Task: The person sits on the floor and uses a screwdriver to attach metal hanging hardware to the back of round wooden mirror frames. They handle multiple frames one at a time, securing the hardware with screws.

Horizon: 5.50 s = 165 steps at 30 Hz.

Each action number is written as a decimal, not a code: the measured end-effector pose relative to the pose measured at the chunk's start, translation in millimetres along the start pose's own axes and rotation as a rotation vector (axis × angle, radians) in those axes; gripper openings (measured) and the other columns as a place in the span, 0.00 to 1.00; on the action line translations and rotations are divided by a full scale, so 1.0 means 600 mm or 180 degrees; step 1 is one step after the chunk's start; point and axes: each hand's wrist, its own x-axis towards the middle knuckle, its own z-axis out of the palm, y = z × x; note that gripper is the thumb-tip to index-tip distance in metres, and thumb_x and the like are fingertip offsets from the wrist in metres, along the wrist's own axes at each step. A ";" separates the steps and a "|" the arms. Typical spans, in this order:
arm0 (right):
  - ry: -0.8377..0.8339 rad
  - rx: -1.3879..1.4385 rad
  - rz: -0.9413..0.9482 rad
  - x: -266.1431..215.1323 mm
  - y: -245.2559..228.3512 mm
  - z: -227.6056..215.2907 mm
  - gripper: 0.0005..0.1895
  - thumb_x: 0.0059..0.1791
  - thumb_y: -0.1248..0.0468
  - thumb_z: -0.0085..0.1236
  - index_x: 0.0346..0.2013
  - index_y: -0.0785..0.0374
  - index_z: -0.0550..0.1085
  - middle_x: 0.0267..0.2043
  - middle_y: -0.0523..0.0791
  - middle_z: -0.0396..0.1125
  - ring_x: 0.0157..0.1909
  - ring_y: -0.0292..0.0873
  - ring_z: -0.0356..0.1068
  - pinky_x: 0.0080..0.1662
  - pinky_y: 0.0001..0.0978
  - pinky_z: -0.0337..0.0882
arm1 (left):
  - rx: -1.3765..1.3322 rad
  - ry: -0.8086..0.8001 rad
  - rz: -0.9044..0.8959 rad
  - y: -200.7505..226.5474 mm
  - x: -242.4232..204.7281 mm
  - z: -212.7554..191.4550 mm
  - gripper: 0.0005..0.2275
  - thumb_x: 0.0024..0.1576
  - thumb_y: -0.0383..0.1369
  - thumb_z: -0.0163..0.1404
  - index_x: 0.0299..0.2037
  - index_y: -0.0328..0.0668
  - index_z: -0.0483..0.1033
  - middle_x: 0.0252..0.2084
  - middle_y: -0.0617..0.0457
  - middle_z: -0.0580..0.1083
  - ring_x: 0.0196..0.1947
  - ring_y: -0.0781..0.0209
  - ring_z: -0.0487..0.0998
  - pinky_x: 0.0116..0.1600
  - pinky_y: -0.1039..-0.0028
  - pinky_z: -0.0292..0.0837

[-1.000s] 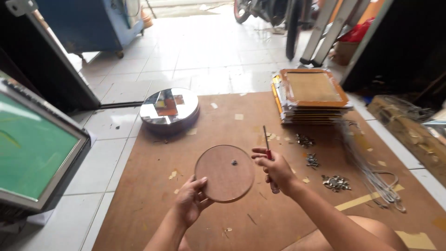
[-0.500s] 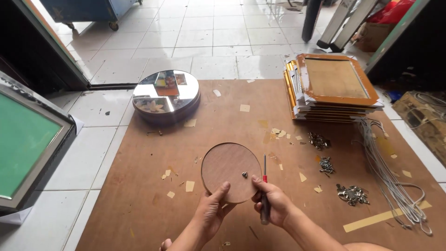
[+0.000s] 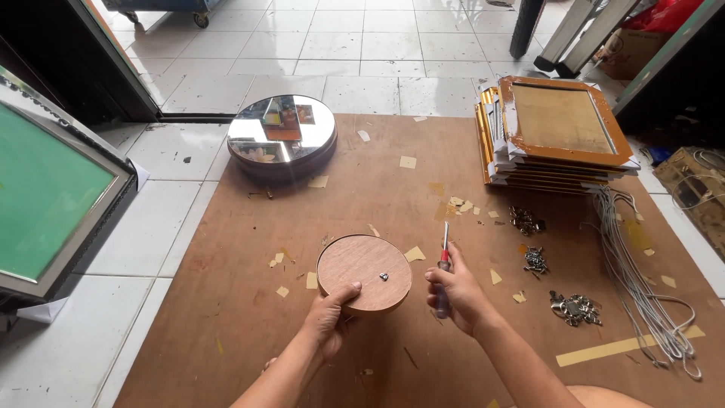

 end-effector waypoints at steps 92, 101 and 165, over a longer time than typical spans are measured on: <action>0.0705 -0.4070 -0.1479 -0.092 -0.108 0.021 0.43 0.51 0.20 0.33 0.31 0.54 0.76 0.28 0.50 0.73 0.37 0.55 0.74 0.40 0.49 0.68 | 0.0690 0.0207 0.0485 -0.029 0.009 -0.030 0.19 0.54 0.25 0.62 0.57 0.34 0.80 0.48 0.45 0.84 0.45 0.54 0.84 0.47 0.65 0.82; -0.0294 -0.3661 -0.2075 -0.118 -0.133 0.022 0.19 0.57 0.44 0.62 0.39 0.55 0.84 0.26 0.41 0.76 0.27 0.38 0.67 0.36 0.35 0.67 | 0.1025 -0.0029 0.0317 -0.015 -0.029 -0.018 0.20 0.56 0.27 0.60 0.60 0.39 0.78 0.48 0.46 0.82 0.45 0.56 0.82 0.46 0.61 0.84; -0.0301 -0.3851 -0.1786 -0.172 -0.152 0.028 0.08 0.54 0.57 0.70 0.44 0.56 0.84 0.44 0.44 0.85 0.46 0.38 0.86 0.48 0.32 0.81 | 0.0933 -0.0068 0.0418 -0.015 -0.020 -0.027 0.23 0.56 0.27 0.61 0.63 0.39 0.75 0.51 0.46 0.82 0.45 0.56 0.83 0.45 0.62 0.85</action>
